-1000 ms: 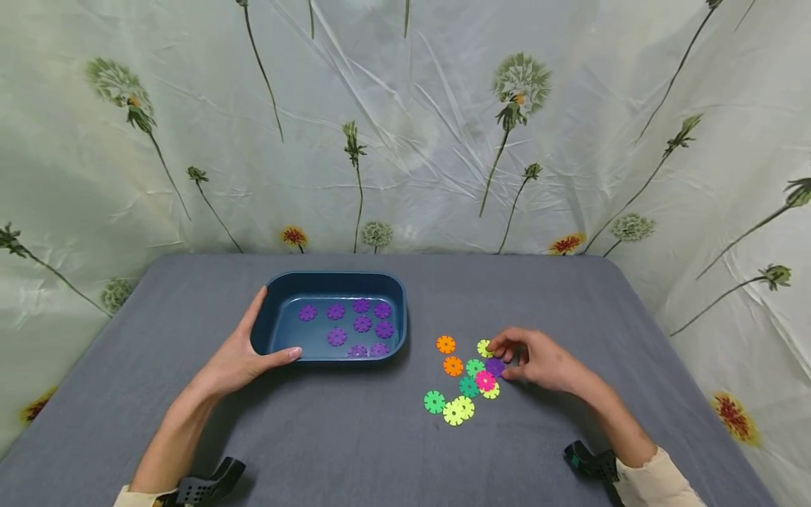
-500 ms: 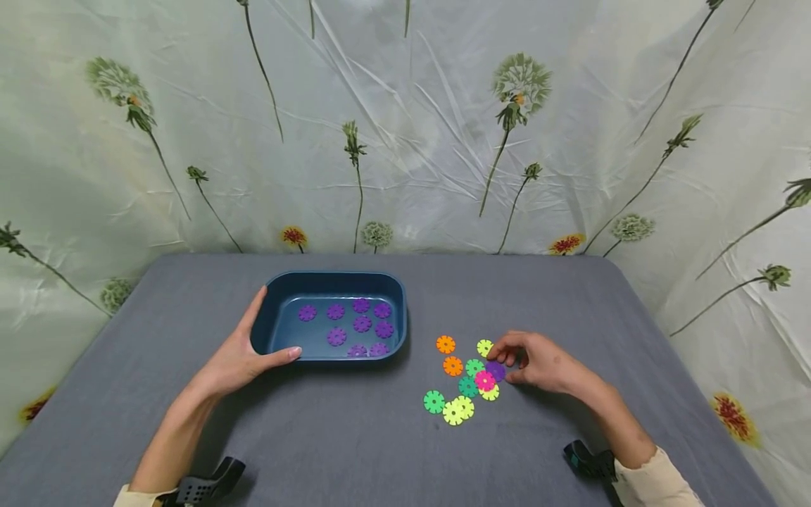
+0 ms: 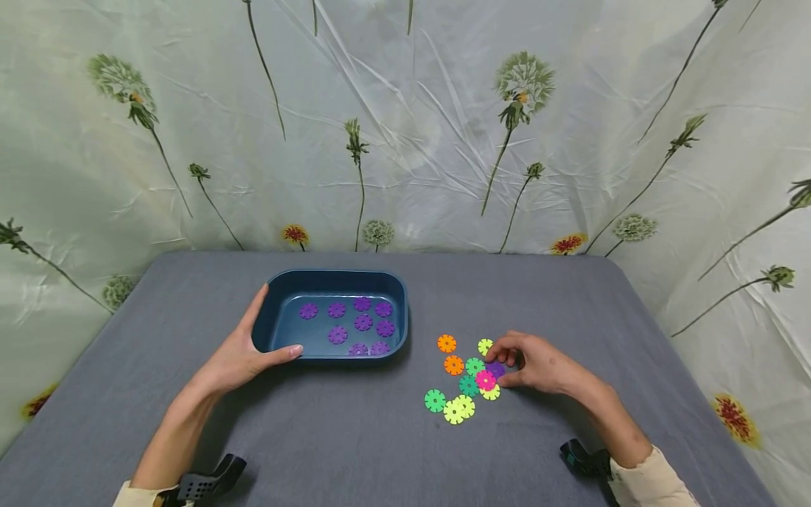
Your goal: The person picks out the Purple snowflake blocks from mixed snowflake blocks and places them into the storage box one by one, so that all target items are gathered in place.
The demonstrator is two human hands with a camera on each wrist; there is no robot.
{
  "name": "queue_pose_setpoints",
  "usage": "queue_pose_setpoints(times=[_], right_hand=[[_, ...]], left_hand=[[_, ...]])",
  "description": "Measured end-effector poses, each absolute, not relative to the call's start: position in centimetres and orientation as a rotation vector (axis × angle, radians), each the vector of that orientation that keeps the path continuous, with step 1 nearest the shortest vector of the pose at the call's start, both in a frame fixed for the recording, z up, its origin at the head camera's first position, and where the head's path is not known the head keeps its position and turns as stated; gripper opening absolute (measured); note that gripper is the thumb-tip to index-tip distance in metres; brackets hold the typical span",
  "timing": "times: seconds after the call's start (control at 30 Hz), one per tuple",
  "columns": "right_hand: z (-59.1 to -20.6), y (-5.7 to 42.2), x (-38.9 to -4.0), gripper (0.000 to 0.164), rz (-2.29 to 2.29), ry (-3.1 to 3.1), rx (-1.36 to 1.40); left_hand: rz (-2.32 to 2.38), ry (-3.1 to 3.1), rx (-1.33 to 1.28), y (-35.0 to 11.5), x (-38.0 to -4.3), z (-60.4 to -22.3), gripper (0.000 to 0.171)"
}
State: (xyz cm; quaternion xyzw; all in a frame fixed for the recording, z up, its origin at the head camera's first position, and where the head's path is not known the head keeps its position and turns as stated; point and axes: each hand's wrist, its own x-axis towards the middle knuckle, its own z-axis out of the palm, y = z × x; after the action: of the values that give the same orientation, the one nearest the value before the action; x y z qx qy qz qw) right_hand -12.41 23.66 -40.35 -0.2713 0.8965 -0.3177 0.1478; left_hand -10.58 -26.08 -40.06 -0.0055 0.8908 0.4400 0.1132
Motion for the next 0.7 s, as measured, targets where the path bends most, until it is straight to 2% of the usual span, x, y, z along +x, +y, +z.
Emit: queue_pose_setpoints(times=[0.37, 0.7], right_hand=[[-40.1, 23.1, -12.6, 0.027, -0.965, 2.535, -0.704], [-40.1, 22.1, -12.9, 0.020, -0.992, 2.630, -0.661]], left_hand=[[1.287, 2.618, -0.017, -26.0, -10.5, -40.1, 0.130], [1.295, 2.620, -0.027, -26.0, -10.5, -40.0, 0.130]])
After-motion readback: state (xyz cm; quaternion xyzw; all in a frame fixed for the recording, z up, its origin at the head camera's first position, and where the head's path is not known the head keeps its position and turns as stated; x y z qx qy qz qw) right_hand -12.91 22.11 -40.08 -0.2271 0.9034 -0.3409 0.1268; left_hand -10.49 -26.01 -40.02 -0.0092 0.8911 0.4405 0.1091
